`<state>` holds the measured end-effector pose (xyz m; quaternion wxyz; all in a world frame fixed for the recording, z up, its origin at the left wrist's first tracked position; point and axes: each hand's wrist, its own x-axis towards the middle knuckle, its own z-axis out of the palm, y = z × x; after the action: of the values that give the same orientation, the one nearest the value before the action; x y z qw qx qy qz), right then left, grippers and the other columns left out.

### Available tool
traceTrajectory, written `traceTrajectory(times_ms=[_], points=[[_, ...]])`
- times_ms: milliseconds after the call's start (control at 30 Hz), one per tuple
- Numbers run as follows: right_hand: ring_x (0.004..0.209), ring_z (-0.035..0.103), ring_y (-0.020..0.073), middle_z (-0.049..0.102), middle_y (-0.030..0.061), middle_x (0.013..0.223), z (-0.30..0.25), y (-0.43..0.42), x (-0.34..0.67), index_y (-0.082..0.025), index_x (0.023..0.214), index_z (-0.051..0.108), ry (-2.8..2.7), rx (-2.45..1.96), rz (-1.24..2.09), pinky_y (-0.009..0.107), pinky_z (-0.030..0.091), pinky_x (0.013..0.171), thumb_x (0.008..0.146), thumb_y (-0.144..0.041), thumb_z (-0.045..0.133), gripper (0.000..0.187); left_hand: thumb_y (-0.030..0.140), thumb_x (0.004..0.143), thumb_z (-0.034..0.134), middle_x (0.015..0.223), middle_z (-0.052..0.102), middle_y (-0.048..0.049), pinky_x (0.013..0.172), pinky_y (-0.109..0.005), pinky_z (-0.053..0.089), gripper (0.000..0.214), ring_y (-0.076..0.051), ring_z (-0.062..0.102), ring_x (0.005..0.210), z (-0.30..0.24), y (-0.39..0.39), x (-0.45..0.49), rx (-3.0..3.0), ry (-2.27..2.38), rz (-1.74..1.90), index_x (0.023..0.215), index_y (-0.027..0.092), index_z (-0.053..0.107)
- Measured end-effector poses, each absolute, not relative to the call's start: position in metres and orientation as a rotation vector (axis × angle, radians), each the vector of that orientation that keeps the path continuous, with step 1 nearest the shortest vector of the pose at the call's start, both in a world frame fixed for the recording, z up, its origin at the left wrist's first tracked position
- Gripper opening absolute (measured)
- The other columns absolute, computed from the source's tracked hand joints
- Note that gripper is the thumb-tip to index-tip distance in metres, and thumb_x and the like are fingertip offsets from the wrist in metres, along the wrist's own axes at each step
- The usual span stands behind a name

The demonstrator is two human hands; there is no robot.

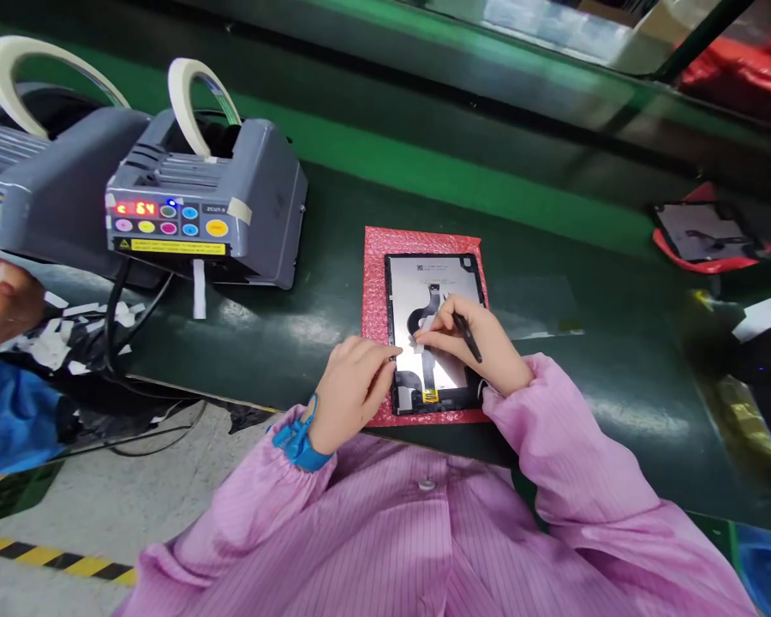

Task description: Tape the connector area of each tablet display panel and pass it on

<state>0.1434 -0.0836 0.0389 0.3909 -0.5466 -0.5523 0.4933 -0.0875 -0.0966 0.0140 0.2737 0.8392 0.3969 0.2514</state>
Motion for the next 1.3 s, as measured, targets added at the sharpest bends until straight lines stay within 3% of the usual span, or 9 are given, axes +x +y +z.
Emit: traceTrajectory(times_ms=[333, 533, 700, 933, 1100, 1200, 1300], points=[[0.077, 0.07, 0.0205, 0.072, 0.0003, 0.078, 0.022, -0.07, 0.141, -0.026, 0.075, 0.039, -1.466, -1.453, 1.248, 0.035, 0.049, 0.075, 0.079, -0.056, 0.082, 0.053, 0.023, 0.109, 0.039, 0.1, 0.067, -0.0074, 0.079, -0.037, 0.04, 0.035, -0.025, 0.054, 0.093, 0.007, -0.093, -0.081, 2.429, 1.107, 0.618, 0.132, 0.018, 0.065], [0.071, 0.066, 0.0181, 0.068, -0.0027, 0.074, 0.016, -0.072, 0.139, -0.026, 0.076, 0.04, -1.478, -1.521, 1.141, 0.033, 0.046, 0.07, 0.079, -0.046, 0.085, 0.049, 0.034, 0.108, 0.045, 0.096, 0.059, -0.0075, 0.075, -0.036, 0.037, 0.034, -0.025, 0.049, 0.09, 0.008, -0.095, -0.075, 2.613, 1.151, 0.469, 0.13, 0.025, 0.069], [0.064, 0.06, 0.0151, 0.073, -0.0013, 0.085, 0.013, -0.058, 0.137, -0.026, 0.081, 0.041, -1.46, -1.506, 1.107, 0.033, 0.046, 0.067, 0.076, -0.044, 0.086, 0.048, 0.032, 0.108, 0.047, 0.095, 0.058, -0.0069, 0.075, -0.036, 0.038, 0.034, -0.025, 0.049, 0.09, 0.01, -0.093, -0.074, 2.607, 1.172, 0.373, 0.133, 0.027, 0.069], [0.07, 0.057, 0.018, 0.06, -0.0048, 0.08, 0.019, -0.035, 0.123, -0.027, 0.085, 0.041, -1.563, -1.733, 0.66, 0.031, 0.041, 0.067, 0.077, -0.042, 0.082, 0.044, 0.024, 0.106, 0.047, 0.097, 0.062, -0.0072, 0.075, -0.034, 0.04, 0.036, -0.023, 0.053, 0.088, 0.008, -0.091, -0.081, 2.697, 1.187, 0.4, 0.134, 0.026, 0.069], [0.072, 0.062, 0.0205, 0.063, -0.0042, 0.084, 0.024, -0.029, 0.123, -0.028, 0.095, 0.046, -1.542, -1.907, 0.506, 0.031, 0.039, 0.065, 0.085, -0.041, 0.072, 0.031, 0.022, 0.104, 0.046, 0.093, 0.064, -0.007, 0.073, -0.034, 0.045, 0.038, -0.023, 0.056, 0.083, -0.005, -0.082, -0.085, 2.781, 1.191, 0.525, 0.131, 0.027, 0.072], [0.078, 0.067, 0.0222, 0.07, -0.0006, 0.092, 0.022, -0.034, 0.14, -0.028, 0.102, 0.049, -1.512, -1.817, 0.549, 0.033, 0.047, 0.072, 0.091, -0.044, 0.065, 0.026, 0.023, 0.102, 0.045, 0.098, 0.067, -0.0091, 0.078, -0.039, 0.05, 0.04, -0.026, 0.059, 0.09, -0.009, -0.084, -0.087, 2.808, 1.198, 0.625, 0.131, 0.031, 0.073], [0.103, 0.07, 0.0282, 0.073, 0.0107, 0.121, 0.016, -0.044, 0.171, -0.027, 0.105, 0.052, -1.584, -1.683, 0.466, 0.043, 0.053, 0.091, 0.09, -0.042, 0.068, 0.027, 0.026, 0.102, 0.046, 0.122, 0.069, -0.0135, 0.103, -0.057, 0.048, 0.04, -0.033, 0.059, 0.114, -0.01, -0.09, -0.088, 2.888, 1.16, 0.741, 0.131, 0.031, 0.073]])
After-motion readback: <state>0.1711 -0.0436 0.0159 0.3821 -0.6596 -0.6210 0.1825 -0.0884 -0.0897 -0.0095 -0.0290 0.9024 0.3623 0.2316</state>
